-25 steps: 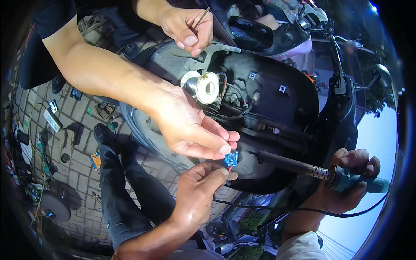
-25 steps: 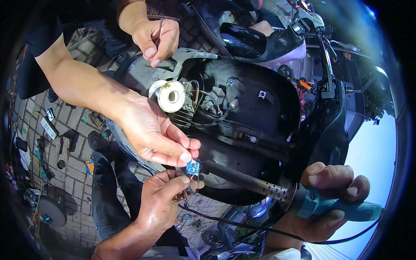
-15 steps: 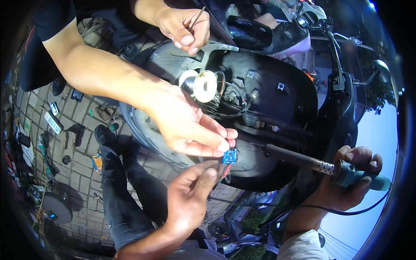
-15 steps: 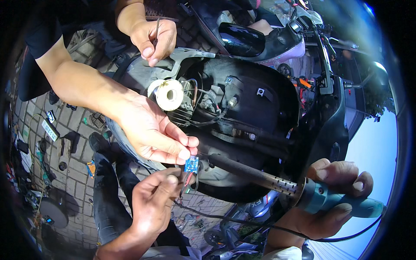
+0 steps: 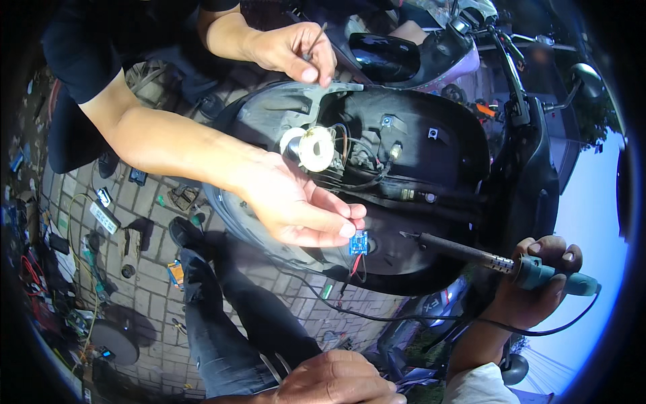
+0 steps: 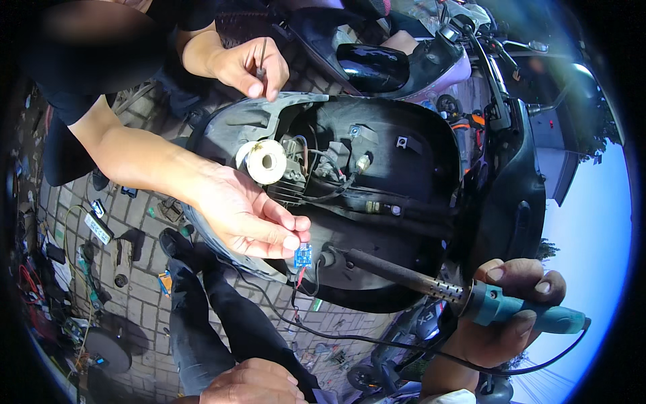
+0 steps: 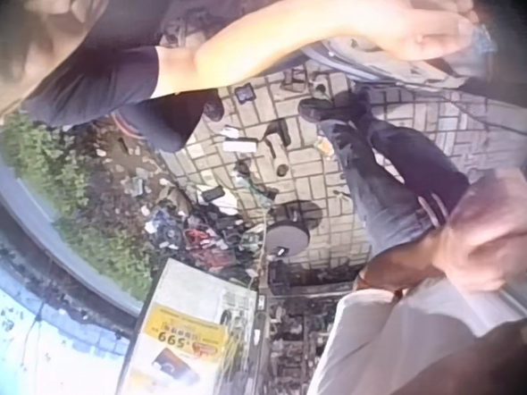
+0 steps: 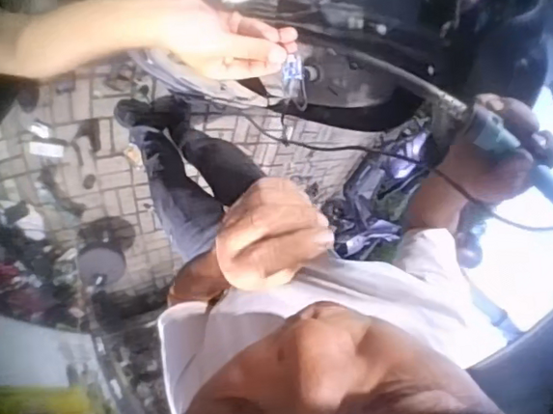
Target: The person uses a soldering iron to attach wires to a small blue circuit board while another person assists by holding solder. The person repeatedly applies heat and solder to the board's connection points, then briefly places the board into the scooter's wiring compartment.
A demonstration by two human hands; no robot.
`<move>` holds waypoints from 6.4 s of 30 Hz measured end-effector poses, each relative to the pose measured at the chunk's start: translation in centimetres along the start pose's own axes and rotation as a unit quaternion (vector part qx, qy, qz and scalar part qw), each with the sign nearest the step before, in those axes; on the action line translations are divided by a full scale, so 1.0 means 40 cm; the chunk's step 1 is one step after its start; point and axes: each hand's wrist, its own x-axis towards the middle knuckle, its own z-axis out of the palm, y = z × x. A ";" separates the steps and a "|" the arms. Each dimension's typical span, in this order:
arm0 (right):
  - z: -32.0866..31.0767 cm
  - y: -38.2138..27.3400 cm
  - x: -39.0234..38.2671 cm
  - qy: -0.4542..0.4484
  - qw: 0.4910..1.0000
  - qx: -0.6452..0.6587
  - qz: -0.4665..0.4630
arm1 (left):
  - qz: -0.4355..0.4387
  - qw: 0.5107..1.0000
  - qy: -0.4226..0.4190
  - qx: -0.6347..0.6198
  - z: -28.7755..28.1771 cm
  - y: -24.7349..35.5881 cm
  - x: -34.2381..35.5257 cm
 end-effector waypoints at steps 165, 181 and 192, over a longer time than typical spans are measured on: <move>0.201 0.194 -0.184 0.001 0.977 -0.028 0.212 | -0.366 0.890 0.151 -0.227 0.038 -0.228 0.017; 0.172 0.212 -0.152 -0.066 0.988 -0.072 0.119 | -0.270 0.910 0.145 -0.281 0.053 -0.239 0.006; 0.241 0.198 -0.168 0.085 0.985 -0.057 0.141 | -0.267 0.917 0.188 -0.231 0.056 -0.238 -0.014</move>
